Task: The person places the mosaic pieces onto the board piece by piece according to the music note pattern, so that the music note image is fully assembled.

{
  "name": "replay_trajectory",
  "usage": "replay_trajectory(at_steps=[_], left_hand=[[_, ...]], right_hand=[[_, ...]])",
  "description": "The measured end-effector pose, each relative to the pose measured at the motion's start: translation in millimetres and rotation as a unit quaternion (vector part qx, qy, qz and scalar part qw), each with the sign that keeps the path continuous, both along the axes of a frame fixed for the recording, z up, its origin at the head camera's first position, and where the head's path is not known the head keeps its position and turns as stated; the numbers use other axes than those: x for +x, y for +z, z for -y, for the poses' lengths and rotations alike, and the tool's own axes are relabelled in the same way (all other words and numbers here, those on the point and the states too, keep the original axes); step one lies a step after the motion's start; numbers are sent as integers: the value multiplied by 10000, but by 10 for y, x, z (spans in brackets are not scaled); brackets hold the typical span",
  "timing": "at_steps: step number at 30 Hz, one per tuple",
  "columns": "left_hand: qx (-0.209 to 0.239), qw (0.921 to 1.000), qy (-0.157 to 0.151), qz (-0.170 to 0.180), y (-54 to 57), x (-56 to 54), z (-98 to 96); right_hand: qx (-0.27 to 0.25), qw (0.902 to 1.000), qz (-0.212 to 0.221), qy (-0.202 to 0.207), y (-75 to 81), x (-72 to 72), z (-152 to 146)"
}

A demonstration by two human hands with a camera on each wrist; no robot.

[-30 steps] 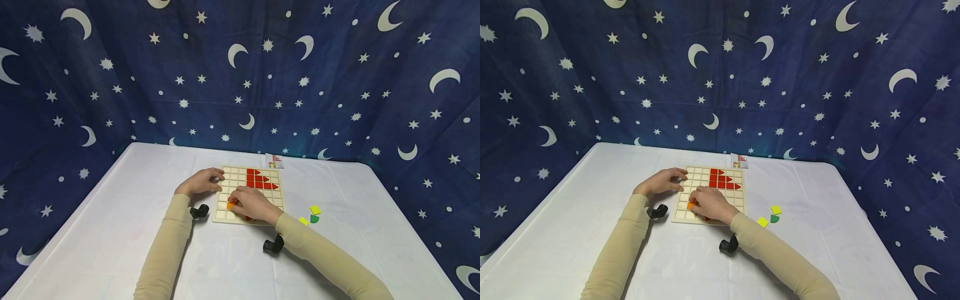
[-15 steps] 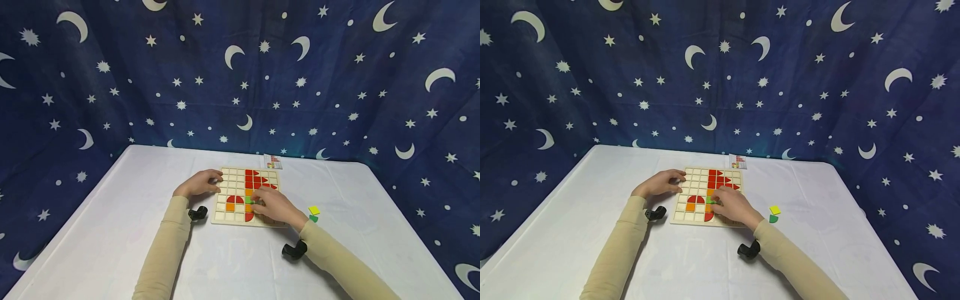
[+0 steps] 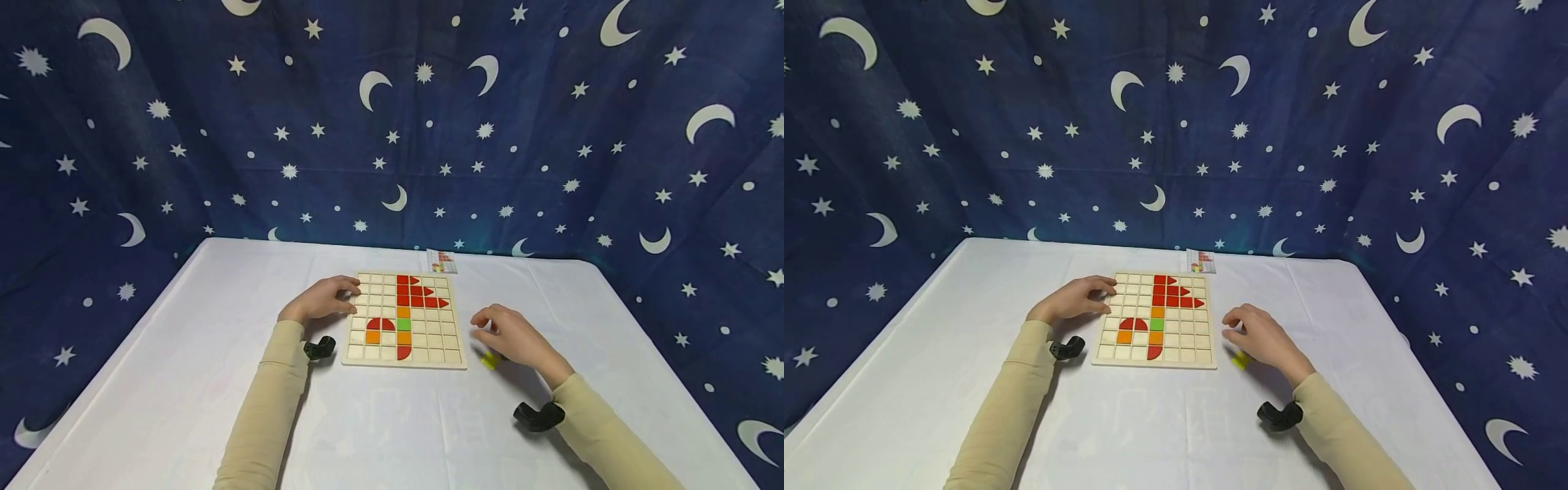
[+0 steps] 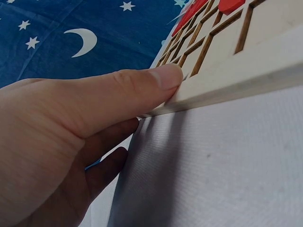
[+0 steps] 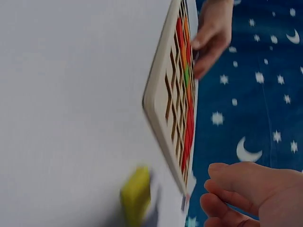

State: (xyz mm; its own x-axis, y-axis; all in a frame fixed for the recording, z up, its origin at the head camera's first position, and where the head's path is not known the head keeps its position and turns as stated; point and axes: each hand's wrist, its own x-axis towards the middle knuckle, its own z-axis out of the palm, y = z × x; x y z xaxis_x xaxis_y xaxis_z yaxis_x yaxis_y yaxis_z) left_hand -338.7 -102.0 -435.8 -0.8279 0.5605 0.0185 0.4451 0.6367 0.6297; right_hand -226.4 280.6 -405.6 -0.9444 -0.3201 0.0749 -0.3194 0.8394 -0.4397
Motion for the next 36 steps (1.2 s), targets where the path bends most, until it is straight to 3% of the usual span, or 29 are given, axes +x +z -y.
replay_trajectory(at_steps=[9,17,26,36], left_hand=[[11,10000,-48,-49,8,20,18],[28,10000,-32,-45,23,34,13],[19,10000,-42,-76,14,26,10],[-3,10000,-44,-61,21,29,12]], right_hand=[[244,9985,318,-381,39,10,-366],[371,9958,835,-57,50,39,-556],[466,9954,776,-320,-15,12,-606],[422,9958,752,-303,-63,-45,-561]])
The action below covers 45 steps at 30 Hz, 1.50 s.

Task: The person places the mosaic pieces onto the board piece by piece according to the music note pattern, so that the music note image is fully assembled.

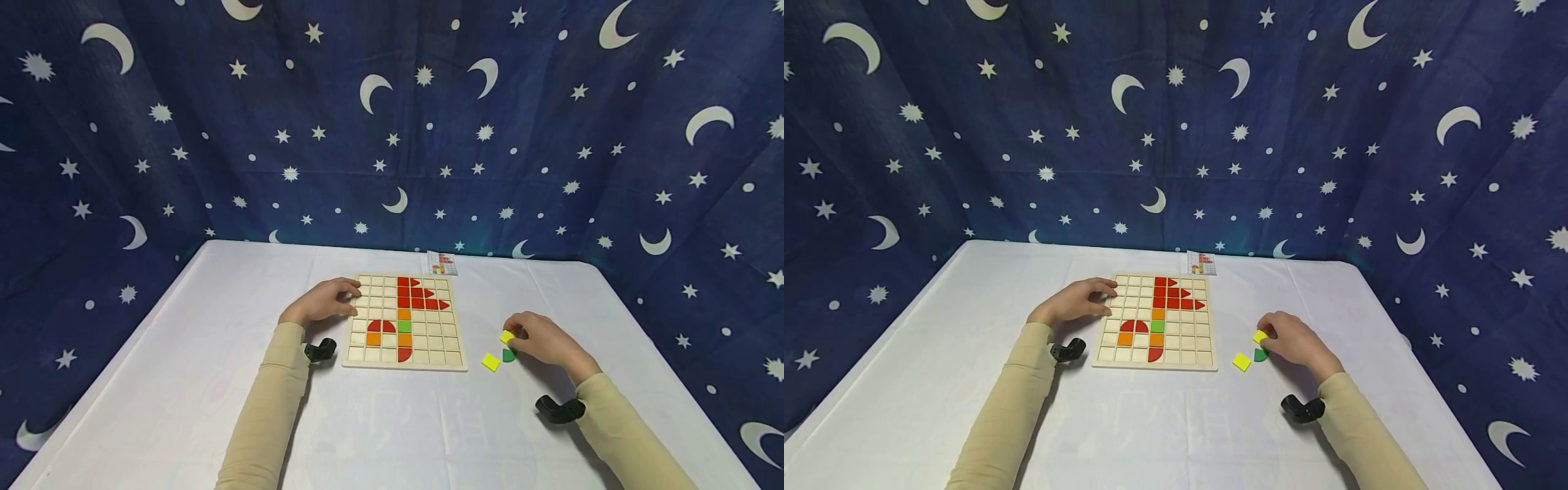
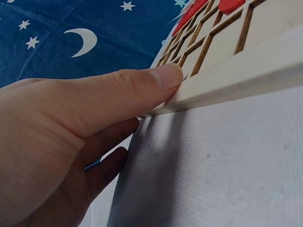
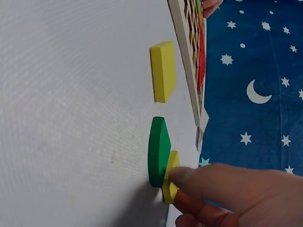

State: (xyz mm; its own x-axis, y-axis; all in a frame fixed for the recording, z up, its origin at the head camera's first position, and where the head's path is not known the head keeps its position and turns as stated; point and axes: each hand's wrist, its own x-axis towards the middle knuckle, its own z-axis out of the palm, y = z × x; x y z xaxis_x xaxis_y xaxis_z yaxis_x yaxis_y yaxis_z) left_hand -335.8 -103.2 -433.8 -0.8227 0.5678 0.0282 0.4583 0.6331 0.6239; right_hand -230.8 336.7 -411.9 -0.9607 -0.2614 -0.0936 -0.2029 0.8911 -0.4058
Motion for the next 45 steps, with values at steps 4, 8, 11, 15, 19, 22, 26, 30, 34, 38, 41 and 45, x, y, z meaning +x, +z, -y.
replay_trajectory(at_steps=[4,8,11,15,19,22,26,30,34,38,41,45], left_hand=[[9,10000,-16,-8,0,-8,-3],[16,10000,-23,-30,2,-13,-5],[34,10000,-11,-20,3,-14,-5],[43,10000,28,18,9,-7,-6],[8,10000,44,26,10,-6,-10],[-11,10000,62,56,3,-16,-14],[-22,10000,67,67,-1,-27,-18],[-22,10000,63,63,-1,-26,-18],[-25,10000,40,26,-1,-19,-15],[-38,10000,55,42,1,-10,-15],[-24,9999,106,121,-2,-7,-14],[-34,9998,137,156,-7,-12,-14]], right_hand=[[61,10000,-25,24,-12,-10,10],[160,9997,-135,105,-17,0,17],[219,9994,-245,122,-21,1,12],[229,9993,-285,104,-38,-11,-2],[267,9992,-304,58,-59,-32,-5],[315,9990,-324,49,-70,-48,-4],[324,9987,-374,106,-78,-56,0],[337,9984,-434,101,-82,-54,14],[345,9980,-523,76,-95,-55,33],[340,9977,-568,122,-97,-77,85],[276,9973,-631,268,-85,-114,170],[141,9957,-750,528,-45,-158,385]])
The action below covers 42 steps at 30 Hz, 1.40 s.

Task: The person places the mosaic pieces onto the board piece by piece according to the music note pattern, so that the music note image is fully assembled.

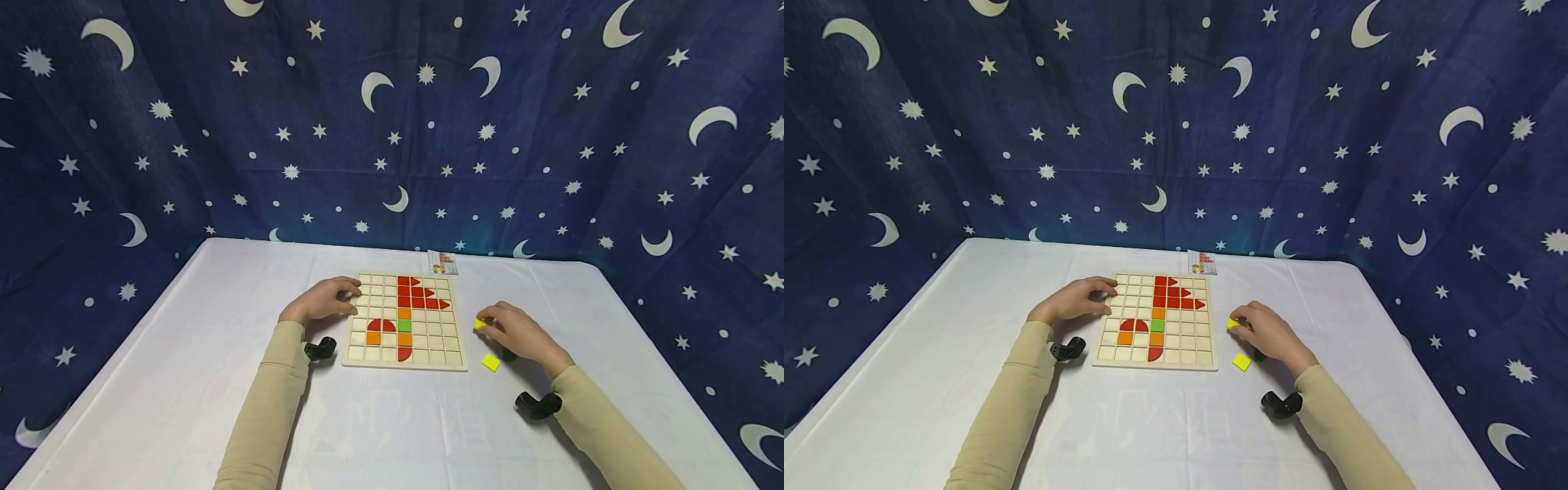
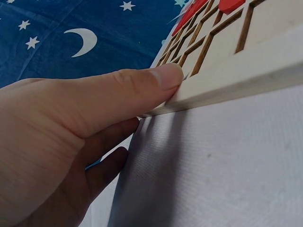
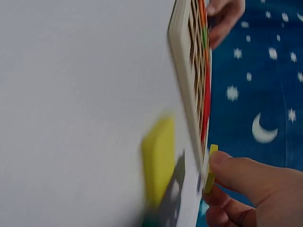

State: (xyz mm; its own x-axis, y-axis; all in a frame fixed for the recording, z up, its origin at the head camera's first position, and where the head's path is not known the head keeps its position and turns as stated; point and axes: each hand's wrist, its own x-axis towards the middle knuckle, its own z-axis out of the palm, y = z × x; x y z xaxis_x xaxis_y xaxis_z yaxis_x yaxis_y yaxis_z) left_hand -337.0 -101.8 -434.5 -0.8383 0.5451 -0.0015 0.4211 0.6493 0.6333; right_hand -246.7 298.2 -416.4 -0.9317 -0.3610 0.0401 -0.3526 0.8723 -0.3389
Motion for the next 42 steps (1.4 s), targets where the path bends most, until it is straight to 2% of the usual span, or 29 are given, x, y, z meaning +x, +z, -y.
replay_trajectory(at_steps=[5,8,12,18,26,33,42], left_hand=[[-13,10000,-27,-44,-2,-3,6],[-7,10000,-41,-45,-2,-10,5],[-50,10000,-41,-37,2,-16,2],[-84,9999,-93,-94,26,0,-4],[-131,9998,-98,-101,40,7,0],[-168,9997,-115,-141,15,-34,-1],[-72,9997,-159,-194,21,-4,5]], right_hand=[[-66,9994,77,320,78,-32,434],[-13,9976,63,691,101,-47,709],[189,9930,-18,1167,67,-68,1032],[374,9883,-139,1470,6,-94,1351],[401,9868,-197,1559,-3,-107,1506],[420,9865,-175,1571,33,-84,1507],[458,9859,-168,1599,-12,-100,1522]])
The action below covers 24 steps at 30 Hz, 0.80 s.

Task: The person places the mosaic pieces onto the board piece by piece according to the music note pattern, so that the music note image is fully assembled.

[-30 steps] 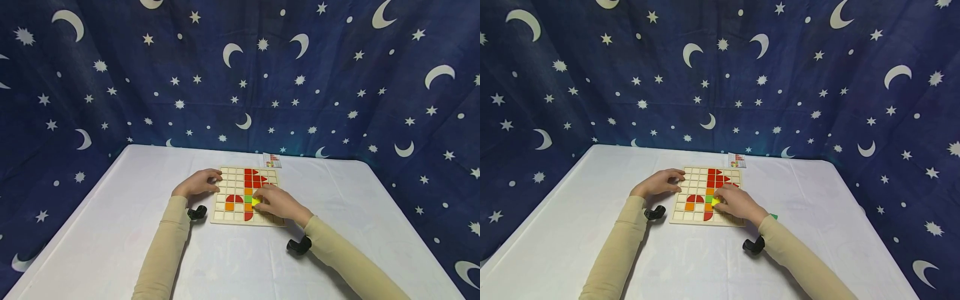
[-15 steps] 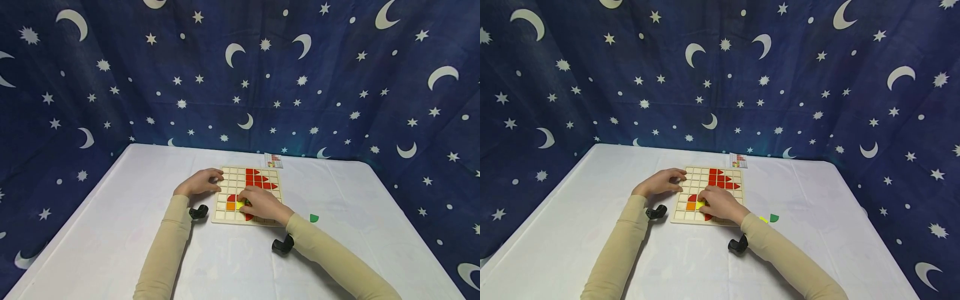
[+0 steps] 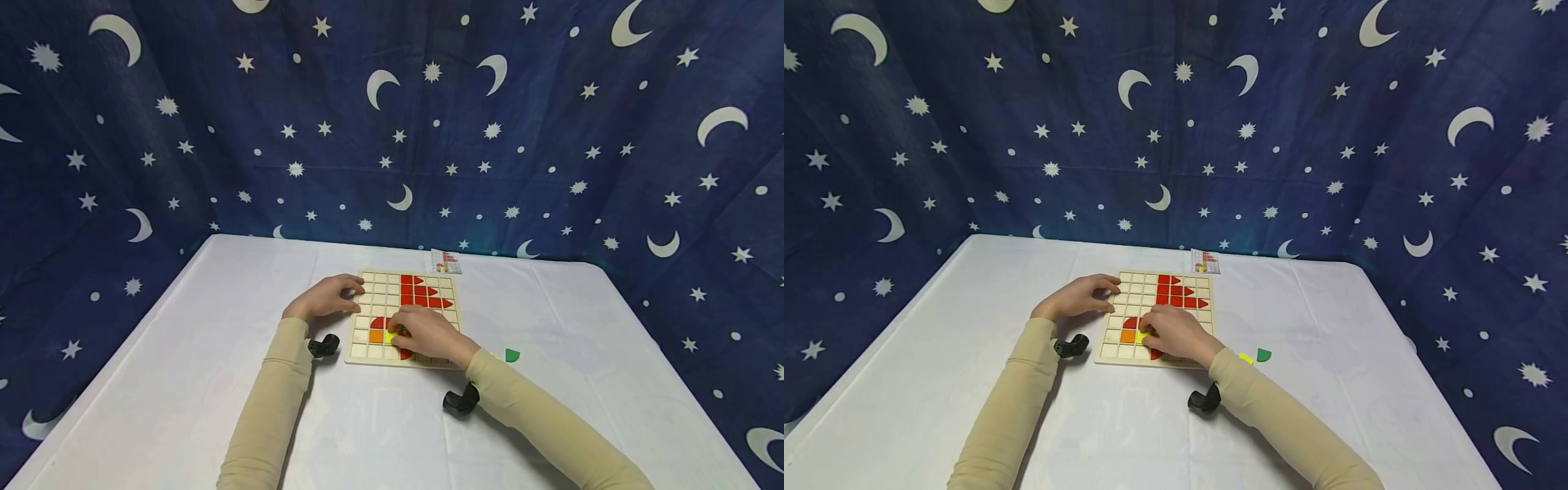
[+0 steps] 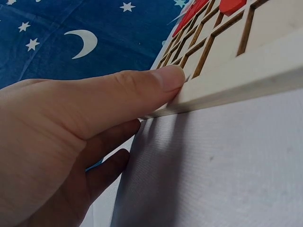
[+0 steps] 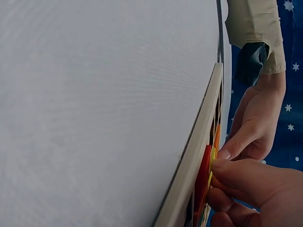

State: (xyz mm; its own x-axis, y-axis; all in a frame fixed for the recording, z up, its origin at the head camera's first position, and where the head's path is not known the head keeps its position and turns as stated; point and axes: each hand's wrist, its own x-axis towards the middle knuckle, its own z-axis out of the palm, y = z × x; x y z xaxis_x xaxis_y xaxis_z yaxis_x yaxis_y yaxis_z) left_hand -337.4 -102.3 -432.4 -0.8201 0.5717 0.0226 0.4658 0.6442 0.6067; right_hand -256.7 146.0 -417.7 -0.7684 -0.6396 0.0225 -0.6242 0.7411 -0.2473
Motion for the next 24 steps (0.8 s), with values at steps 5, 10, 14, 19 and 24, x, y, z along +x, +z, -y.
replay_trajectory(at_steps=[5,10,14,19,24], left_hand=[[3,9999,89,112,-4,-14,-7],[38,9999,76,80,-13,-10,-10],[54,10000,15,55,-10,-4,-17],[35,10000,-51,-28,8,1,-22],[31,10000,-57,-75,15,14,-1]], right_hand=[[-51,10000,-26,-3,-10,11,6],[-189,9997,40,-137,-7,32,-38],[-405,9978,130,-509,53,64,-200],[-727,9916,139,-1064,158,129,-611],[-920,9860,43,-1388,162,221,-1084]])
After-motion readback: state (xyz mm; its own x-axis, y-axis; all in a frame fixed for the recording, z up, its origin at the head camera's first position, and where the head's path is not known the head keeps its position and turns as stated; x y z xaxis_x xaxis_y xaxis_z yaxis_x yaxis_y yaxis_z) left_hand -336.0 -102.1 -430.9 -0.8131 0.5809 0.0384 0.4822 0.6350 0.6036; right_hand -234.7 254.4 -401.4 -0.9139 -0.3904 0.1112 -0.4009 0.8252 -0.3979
